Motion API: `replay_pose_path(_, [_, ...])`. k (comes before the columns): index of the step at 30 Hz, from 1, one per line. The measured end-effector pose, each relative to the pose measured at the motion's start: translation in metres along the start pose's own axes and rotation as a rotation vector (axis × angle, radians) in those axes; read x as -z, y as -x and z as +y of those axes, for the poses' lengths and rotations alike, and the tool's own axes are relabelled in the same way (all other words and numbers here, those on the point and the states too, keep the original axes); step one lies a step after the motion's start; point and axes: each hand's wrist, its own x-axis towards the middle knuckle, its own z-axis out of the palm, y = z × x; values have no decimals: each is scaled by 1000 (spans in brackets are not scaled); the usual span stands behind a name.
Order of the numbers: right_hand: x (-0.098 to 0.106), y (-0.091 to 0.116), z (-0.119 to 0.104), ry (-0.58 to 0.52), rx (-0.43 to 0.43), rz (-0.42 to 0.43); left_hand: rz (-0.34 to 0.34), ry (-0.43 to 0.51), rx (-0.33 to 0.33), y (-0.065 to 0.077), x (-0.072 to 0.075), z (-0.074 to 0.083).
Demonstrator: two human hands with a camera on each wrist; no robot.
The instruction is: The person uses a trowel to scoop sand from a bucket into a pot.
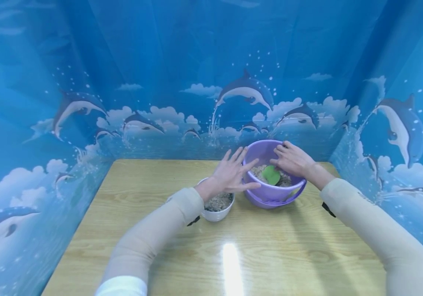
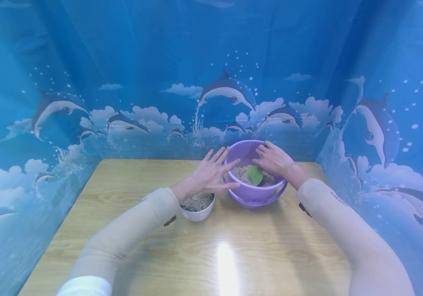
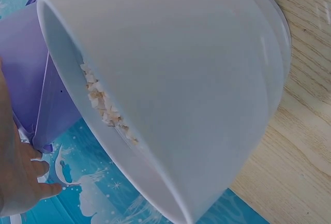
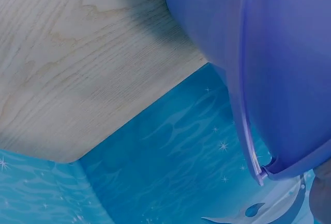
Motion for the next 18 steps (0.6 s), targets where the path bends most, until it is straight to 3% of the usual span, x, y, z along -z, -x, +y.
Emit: replay_pose_path(18, [0,2,-1,-4,-17,3,10,12,-2,1,0,0])
